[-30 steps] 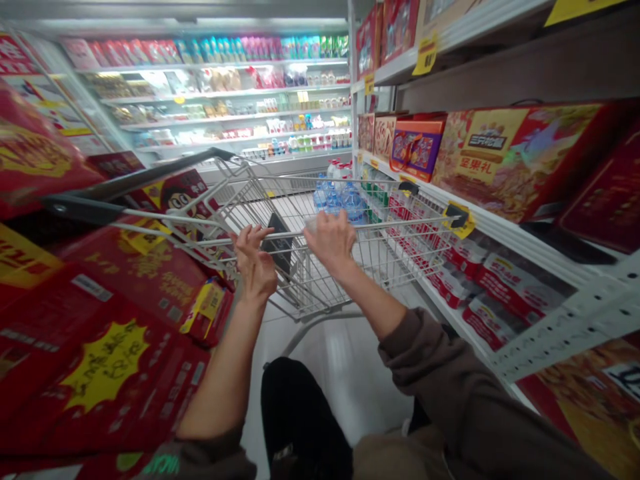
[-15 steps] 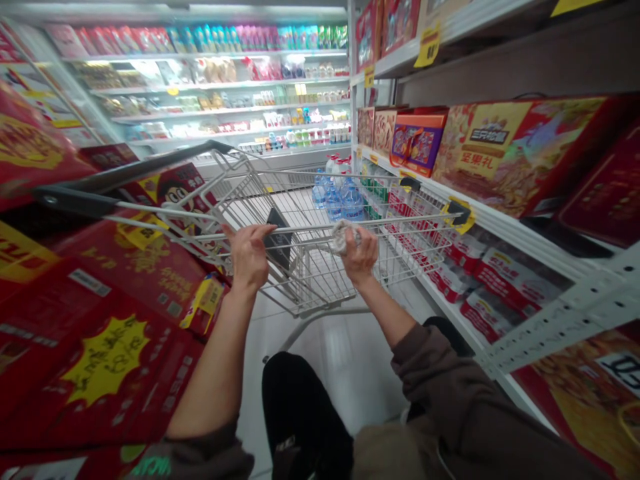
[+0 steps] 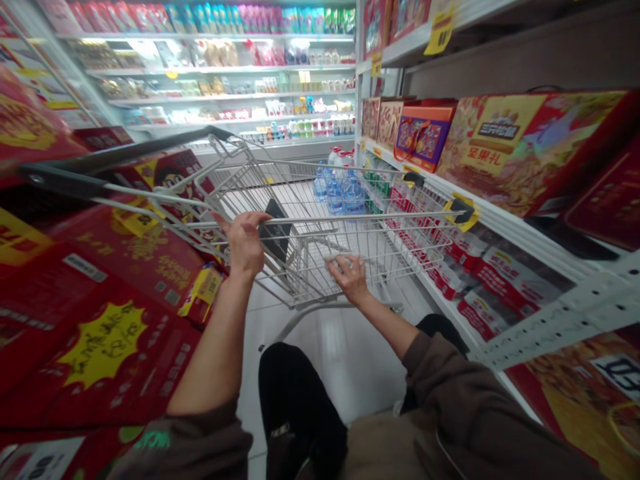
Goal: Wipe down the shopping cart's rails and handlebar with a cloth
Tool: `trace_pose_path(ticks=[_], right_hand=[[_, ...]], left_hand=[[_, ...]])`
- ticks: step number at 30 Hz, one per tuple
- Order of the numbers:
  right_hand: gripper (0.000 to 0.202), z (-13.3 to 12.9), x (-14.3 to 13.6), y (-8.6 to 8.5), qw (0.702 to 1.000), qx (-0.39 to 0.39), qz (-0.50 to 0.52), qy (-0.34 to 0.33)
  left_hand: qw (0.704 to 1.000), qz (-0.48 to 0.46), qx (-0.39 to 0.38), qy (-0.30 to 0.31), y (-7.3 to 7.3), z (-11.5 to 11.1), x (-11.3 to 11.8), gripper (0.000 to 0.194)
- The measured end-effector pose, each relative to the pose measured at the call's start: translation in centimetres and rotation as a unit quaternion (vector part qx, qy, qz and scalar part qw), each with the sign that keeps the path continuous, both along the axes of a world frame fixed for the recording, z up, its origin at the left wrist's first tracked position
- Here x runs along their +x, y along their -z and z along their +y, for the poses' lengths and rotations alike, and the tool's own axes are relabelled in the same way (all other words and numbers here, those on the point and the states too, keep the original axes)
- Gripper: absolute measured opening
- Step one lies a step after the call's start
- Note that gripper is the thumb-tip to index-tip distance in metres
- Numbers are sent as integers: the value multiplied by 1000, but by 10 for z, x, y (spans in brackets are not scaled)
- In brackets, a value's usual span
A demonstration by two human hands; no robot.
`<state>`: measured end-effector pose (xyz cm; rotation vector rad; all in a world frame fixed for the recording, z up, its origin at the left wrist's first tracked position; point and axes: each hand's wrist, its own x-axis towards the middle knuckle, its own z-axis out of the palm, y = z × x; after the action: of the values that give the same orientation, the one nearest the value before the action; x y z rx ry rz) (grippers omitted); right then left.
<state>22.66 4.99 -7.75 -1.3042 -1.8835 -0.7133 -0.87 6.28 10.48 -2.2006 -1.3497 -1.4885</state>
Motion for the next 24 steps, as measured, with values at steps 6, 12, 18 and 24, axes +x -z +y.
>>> trace_pose_path(ticks=[6,12,18,24], right_hand=[[35,27,-69,-58,988,80,-55,-123],[34,34,-91,-42,990,65,-69,-106],[30,13,-57,-1,985,81,-107,-104],[42,20,-48,-28,993,106,-30,-39]], left_hand=[[998,62,-3,-9,-5,4,26,76],[988,132,-85,-5,-3,17,36,82],[993,104,-56,20,2,21,33,91],[996,31,71,-32,69,-3,40,84]])
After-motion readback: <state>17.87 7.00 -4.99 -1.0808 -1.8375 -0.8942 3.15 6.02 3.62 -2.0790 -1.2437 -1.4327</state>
